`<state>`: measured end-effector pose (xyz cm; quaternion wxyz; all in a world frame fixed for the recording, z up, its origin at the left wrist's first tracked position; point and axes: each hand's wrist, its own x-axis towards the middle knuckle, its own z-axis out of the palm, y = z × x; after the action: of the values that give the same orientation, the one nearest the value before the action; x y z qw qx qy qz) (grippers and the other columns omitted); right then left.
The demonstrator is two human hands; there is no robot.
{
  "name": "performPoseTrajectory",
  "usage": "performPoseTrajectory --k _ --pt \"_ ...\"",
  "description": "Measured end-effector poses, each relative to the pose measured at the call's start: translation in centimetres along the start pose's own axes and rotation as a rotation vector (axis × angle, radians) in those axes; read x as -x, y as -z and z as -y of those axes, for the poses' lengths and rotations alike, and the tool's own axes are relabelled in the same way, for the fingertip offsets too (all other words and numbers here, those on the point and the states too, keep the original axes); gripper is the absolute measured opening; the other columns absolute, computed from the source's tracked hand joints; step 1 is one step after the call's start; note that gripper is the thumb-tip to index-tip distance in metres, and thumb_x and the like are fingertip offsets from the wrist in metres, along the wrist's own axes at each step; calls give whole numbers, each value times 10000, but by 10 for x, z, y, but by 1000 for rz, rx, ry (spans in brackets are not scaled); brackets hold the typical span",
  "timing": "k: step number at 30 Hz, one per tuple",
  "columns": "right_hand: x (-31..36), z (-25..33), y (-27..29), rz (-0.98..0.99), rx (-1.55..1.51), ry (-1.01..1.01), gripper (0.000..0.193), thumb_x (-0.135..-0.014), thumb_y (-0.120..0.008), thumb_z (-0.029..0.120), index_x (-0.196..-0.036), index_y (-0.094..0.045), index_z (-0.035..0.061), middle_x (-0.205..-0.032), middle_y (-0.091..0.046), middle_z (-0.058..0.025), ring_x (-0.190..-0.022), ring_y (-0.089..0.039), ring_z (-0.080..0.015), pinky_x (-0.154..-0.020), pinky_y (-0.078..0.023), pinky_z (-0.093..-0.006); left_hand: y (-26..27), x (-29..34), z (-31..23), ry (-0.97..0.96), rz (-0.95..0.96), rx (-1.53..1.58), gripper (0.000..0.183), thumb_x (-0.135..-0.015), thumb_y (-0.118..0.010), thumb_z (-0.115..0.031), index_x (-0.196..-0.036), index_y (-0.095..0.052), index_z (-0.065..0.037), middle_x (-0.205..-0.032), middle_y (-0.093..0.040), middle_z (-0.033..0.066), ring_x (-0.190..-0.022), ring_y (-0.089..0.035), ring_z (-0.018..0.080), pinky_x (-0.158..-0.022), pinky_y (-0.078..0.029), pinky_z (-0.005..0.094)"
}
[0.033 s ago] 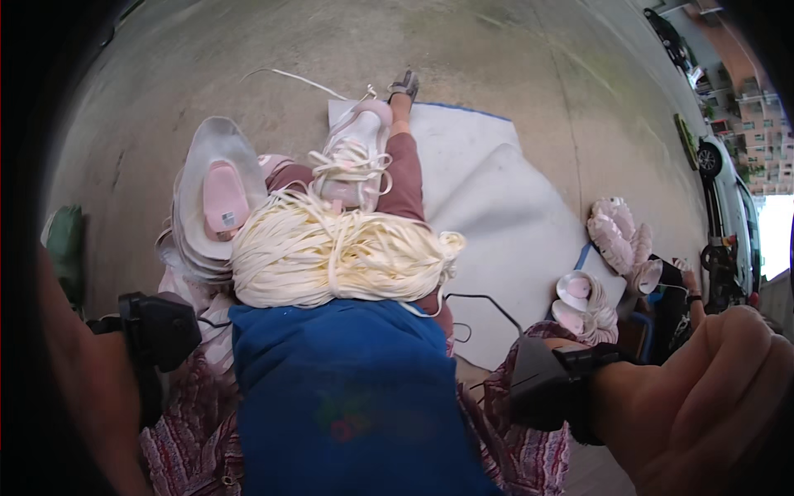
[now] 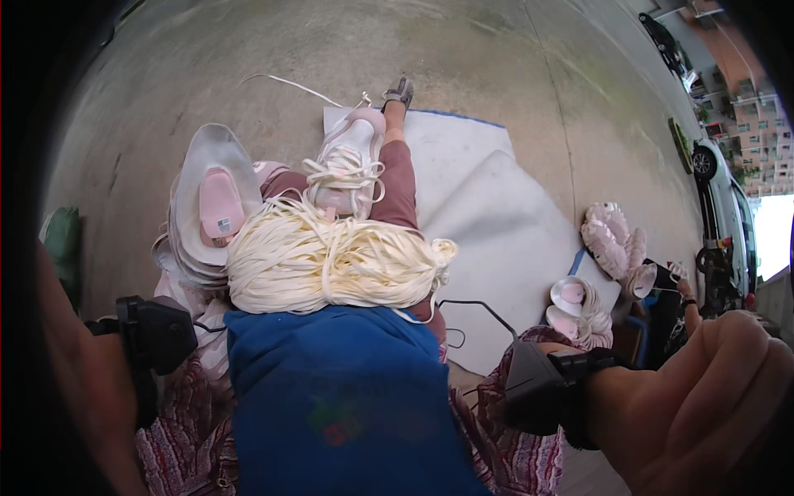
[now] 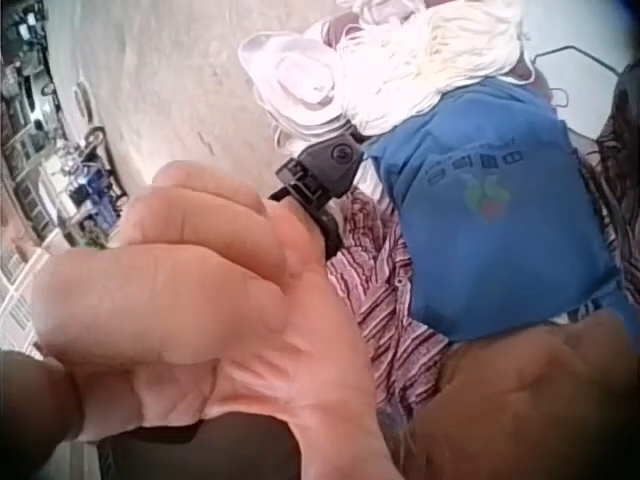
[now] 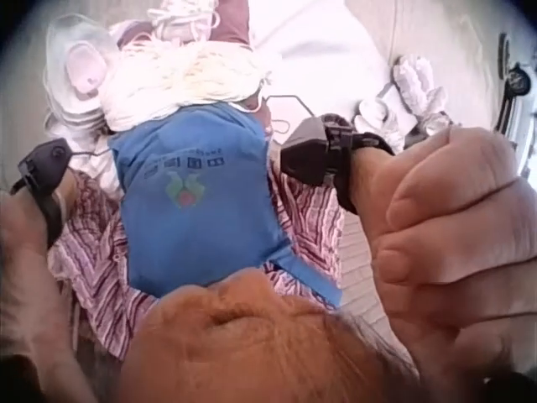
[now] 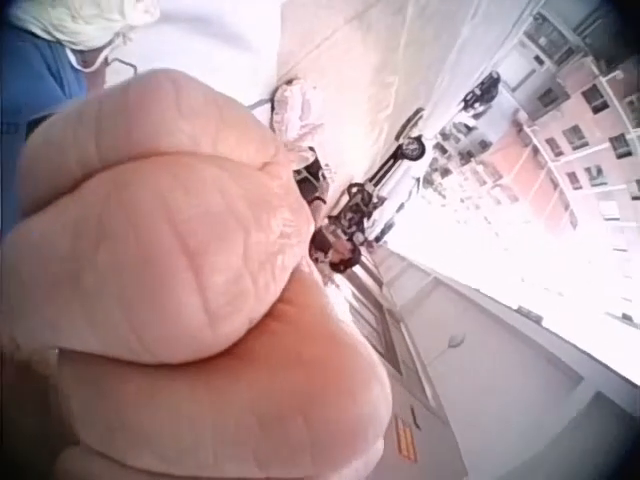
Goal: The recorder is lacing up pink sneakers and preparing them with laces.
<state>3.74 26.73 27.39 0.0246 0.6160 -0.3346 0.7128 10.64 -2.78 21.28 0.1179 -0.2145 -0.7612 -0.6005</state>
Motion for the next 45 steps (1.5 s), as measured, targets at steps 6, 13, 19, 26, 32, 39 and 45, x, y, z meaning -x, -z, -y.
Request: performPoseTrajectory --k 6,13,19,26,32,39,45 --pt "-11 5 1 -31 -17 19 252 -897 -576 153 -1123 -600 45 -666 -549 -42 -470 -500 -151 -434 -370 -281 -10 -19 -11 -4 25 -8 635 -736 -780 -234 -1146 -358 3 -832 -583 34 -702 -557 107 -621 -443 192" --pt "-28 22 -2 -47 -65 63 258 -907 -571 156 -1143 -600 56 -662 -547 -43 -450 -492 -153 -414 -360 -284 -15 -29 -26 -48 41 -18 709 -718 -796 -227 -1191 -334 29 -830 -579 40 -705 -558 103 -619 -444 183" --pt "-23 8 -20 -15 -155 106 264 -915 -567 158 -1161 -600 67 -658 -545 -43 -432 -484 -155 -397 -351 -288 -18 -32 -29 -81 31 -20 773 -702 -809 -221 -1229 -313 51 -828 -576 46 -707 -560 100 -617 -445 175" --pt "-19 2 -25 127 -311 177 265 -927 -558 167 -1175 -602 82 -657 -540 -42 -412 -475 -150 -385 -348 -287 -11 -36 -25 -103 6 -27 848 -684 -824 -215 -1274 -289 77 -827 -573 52 -710 -561 97 -614 -446 166" --pt "6 11 -5 -155 -16 -67 345 -896 -596 372 -1096 -647 96 -646 -551 -37 -439 -492 -145 -442 -384 -269 -3 -38 -16 -122 -18 6 913 -669 -838 -209 -1312 -268 99 -825 -570 57 -713 -563 94 -612 -447 158" --pt "57 -31 39 -290 262 -374 356 -950 -495 212 -1198 -540 -39 -622 -533 -15 -466 -520 -56 -408 -426 -195 10 -43 -20 -144 -77 45 989 -651 -853 -202 -1357 -244 125 -823 -566 63 -716 -565 90 -610 -448 149" --pt "112 -153 39 -177 619 -1234 261 -874 -604 175 -1061 -644 -1 -660 -576 -64 -546 -545 -99 -488 -427 -248 11 -19 -4 326 -139 71 631 -754 -743 -106 -1278 -431 55 -805 -572 44 -670 -538 43 -595 -433 149"
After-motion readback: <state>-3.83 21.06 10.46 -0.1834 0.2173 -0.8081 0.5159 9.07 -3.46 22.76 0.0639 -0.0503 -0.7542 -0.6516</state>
